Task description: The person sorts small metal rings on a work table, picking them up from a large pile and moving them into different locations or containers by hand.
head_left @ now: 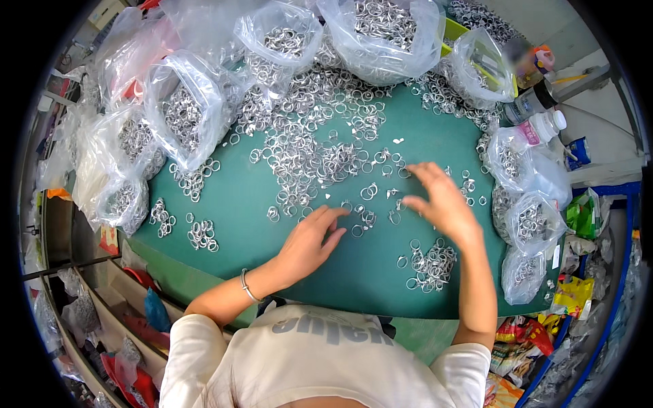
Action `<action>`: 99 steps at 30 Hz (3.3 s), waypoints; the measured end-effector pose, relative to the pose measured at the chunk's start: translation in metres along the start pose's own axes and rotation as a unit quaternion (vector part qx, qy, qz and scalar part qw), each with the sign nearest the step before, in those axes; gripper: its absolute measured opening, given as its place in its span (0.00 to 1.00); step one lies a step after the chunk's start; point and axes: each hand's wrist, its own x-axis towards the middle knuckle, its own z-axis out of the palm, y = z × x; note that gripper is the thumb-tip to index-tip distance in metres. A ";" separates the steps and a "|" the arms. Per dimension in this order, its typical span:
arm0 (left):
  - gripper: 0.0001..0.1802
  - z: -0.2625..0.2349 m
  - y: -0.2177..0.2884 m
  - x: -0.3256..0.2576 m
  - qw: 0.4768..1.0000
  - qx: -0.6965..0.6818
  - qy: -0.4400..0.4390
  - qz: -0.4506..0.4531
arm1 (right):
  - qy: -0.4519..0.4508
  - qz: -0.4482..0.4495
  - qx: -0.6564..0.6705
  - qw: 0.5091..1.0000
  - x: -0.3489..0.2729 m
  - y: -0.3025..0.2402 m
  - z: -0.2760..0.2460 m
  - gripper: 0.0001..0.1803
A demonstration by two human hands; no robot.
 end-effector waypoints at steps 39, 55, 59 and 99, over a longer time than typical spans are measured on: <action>0.11 0.026 -0.019 0.043 0.966 0.243 -0.046 0.075 | 0.136 0.006 0.054 0.989 0.000 0.006 0.045 0.23; 0.10 0.027 -0.006 0.060 0.984 0.150 0.029 0.087 | 0.118 -0.083 0.116 0.983 -0.013 -0.017 0.048 0.14; 0.08 0.034 -0.008 0.070 0.989 0.138 -0.007 0.057 | 0.106 -0.082 0.054 0.989 -0.012 -0.021 0.056 0.11; 0.08 -0.003 0.039 0.019 0.971 -0.236 -0.038 0.017 | 0.095 0.004 0.549 0.831 -0.045 -0.071 0.022 0.21</action>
